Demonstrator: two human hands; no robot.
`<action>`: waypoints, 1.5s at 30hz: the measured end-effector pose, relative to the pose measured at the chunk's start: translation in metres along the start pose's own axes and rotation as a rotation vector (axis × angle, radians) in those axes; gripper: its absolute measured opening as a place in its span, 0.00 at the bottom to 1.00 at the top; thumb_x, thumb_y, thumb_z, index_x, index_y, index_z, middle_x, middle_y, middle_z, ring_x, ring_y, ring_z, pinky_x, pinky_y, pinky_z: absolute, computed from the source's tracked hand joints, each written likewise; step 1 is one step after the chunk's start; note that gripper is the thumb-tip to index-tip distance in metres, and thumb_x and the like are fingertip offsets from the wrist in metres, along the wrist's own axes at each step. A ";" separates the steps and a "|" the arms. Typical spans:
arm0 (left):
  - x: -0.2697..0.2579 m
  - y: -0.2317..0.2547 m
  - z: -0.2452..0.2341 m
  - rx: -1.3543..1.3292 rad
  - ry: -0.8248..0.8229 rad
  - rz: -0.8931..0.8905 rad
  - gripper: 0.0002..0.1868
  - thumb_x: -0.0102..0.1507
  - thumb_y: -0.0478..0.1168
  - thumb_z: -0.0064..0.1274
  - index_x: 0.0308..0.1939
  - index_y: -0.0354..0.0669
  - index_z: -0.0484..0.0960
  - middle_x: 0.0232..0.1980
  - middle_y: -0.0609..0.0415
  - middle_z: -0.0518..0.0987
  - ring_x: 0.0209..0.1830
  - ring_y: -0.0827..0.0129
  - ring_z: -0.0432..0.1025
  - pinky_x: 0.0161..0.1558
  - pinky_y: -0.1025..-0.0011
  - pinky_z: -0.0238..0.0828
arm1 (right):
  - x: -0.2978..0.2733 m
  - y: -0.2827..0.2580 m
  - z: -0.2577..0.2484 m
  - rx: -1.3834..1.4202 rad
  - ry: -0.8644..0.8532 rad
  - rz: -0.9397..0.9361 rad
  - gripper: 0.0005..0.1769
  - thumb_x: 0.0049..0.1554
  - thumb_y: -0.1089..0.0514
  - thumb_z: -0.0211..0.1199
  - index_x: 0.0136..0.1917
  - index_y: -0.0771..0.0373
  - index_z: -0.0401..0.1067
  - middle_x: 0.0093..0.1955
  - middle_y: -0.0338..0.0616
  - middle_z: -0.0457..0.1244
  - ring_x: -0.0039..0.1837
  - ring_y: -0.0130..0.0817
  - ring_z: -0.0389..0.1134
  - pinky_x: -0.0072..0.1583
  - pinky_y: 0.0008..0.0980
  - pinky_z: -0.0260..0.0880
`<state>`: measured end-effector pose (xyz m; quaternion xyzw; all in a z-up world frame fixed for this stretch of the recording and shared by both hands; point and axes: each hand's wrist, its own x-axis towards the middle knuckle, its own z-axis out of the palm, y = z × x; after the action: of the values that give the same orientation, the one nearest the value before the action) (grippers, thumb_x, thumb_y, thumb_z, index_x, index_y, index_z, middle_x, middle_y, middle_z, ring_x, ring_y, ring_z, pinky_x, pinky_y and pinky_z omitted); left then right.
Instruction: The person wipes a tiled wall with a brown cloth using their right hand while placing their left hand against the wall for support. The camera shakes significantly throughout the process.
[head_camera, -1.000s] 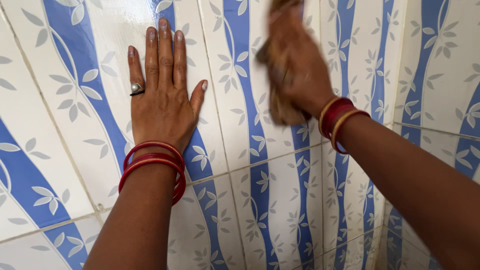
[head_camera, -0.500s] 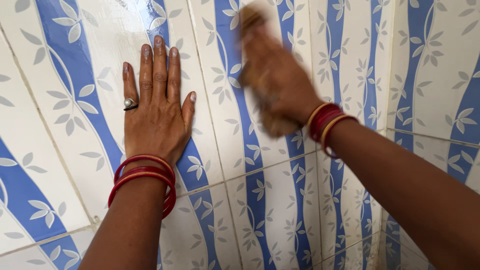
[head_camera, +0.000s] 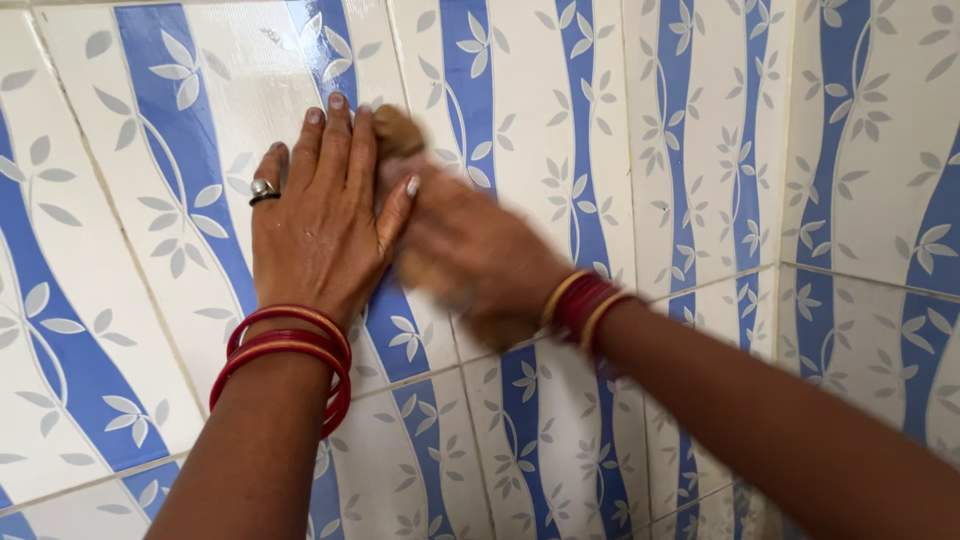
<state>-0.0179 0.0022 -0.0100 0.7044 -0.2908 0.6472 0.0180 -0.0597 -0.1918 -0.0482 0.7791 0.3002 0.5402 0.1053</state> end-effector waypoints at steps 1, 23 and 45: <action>0.002 -0.001 -0.001 -0.017 -0.015 -0.011 0.36 0.75 0.62 0.31 0.77 0.40 0.61 0.78 0.44 0.63 0.76 0.59 0.58 0.69 0.52 0.56 | -0.006 0.017 -0.010 -0.017 -0.055 0.046 0.51 0.53 0.50 0.71 0.81 0.55 0.48 0.84 0.55 0.43 0.85 0.50 0.42 0.80 0.53 0.42; 0.006 0.111 0.039 0.203 -0.079 0.228 0.39 0.75 0.61 0.26 0.84 0.44 0.46 0.86 0.50 0.40 0.85 0.66 0.34 0.80 0.58 0.24 | -0.126 0.131 -0.051 -0.228 0.197 0.664 0.41 0.63 0.50 0.55 0.84 0.58 0.44 0.87 0.53 0.38 0.87 0.50 0.35 0.83 0.51 0.38; 0.000 0.123 0.060 -0.385 -0.023 0.109 0.39 0.71 0.60 0.18 0.81 0.46 0.41 0.85 0.53 0.39 0.86 0.68 0.31 0.82 0.53 0.21 | -0.153 0.122 -0.042 0.021 0.430 0.682 0.46 0.63 0.50 0.54 0.87 0.60 0.37 0.90 0.55 0.35 0.90 0.54 0.32 0.86 0.48 0.32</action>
<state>-0.0169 -0.1238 -0.0630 0.6786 -0.4474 0.5713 0.1139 -0.0905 -0.3849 -0.0911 0.7041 0.0453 0.6918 -0.1534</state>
